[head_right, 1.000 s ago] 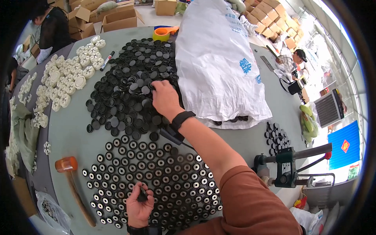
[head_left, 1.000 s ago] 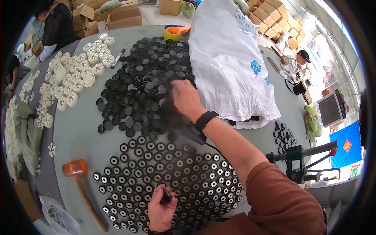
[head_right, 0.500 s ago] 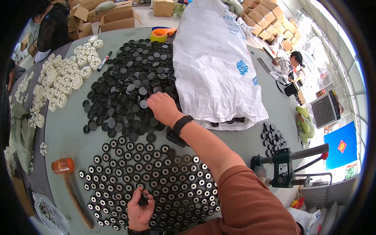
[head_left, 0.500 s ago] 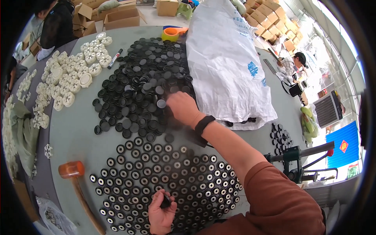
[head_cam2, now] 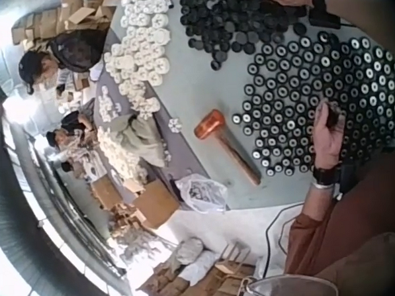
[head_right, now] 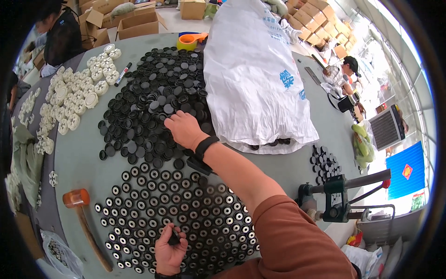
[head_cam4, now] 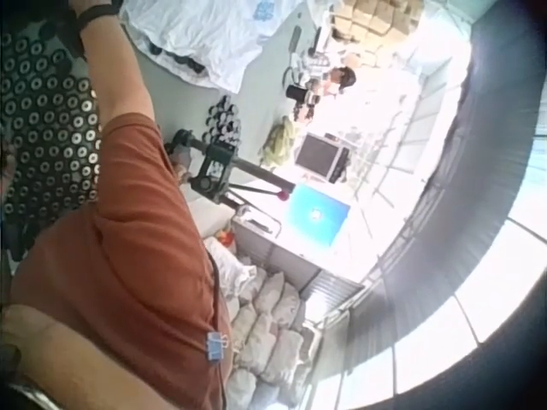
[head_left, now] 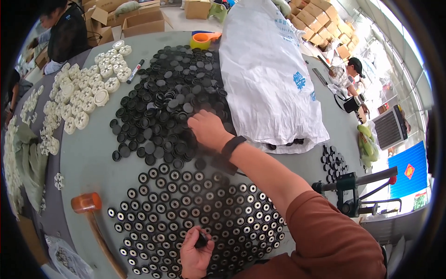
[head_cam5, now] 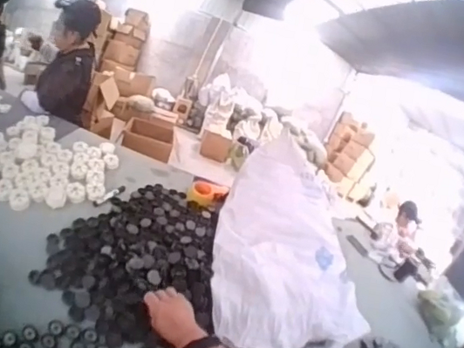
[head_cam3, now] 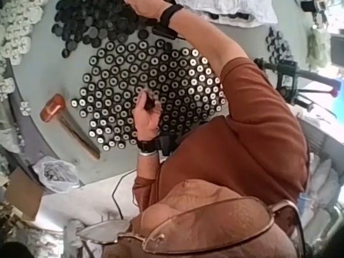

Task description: The person taps metal bearings with a mallet, picks up black plastic caps from a pile, and presses them onto the bearings by hand. They then place the assembly into a manual press machine and pull the lever to secure the components.

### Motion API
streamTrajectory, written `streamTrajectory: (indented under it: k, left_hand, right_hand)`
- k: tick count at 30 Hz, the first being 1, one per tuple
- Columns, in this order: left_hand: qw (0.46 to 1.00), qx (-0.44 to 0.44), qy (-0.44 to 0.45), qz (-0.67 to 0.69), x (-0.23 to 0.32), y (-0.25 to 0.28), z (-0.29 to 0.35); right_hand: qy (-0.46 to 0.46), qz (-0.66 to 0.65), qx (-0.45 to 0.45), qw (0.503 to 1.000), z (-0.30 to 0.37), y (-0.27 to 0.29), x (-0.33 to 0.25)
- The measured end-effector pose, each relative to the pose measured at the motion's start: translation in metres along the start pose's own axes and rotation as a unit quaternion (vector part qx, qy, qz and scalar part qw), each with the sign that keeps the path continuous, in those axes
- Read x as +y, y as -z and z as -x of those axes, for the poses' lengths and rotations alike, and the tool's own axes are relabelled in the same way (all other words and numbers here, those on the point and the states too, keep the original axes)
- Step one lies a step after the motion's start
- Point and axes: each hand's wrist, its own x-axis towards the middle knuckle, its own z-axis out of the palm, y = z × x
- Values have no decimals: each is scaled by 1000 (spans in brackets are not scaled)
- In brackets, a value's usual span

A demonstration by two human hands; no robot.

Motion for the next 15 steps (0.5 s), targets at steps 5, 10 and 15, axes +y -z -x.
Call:
streamTrajectory:
  k: [5,10,15]
  left_hand:
    - [1000,-9,-6,2,3,5,-2]
    - [1000,-3,19,11,2,11,2]
    - [1000,14,-4,3,-3,10,2]
  right_hand:
    - [17,42,-9,999,16,1,10]
    - [-9,-24,53,998,7,3,-9]
    - [122,-73,35,989,-29,-11,-59]
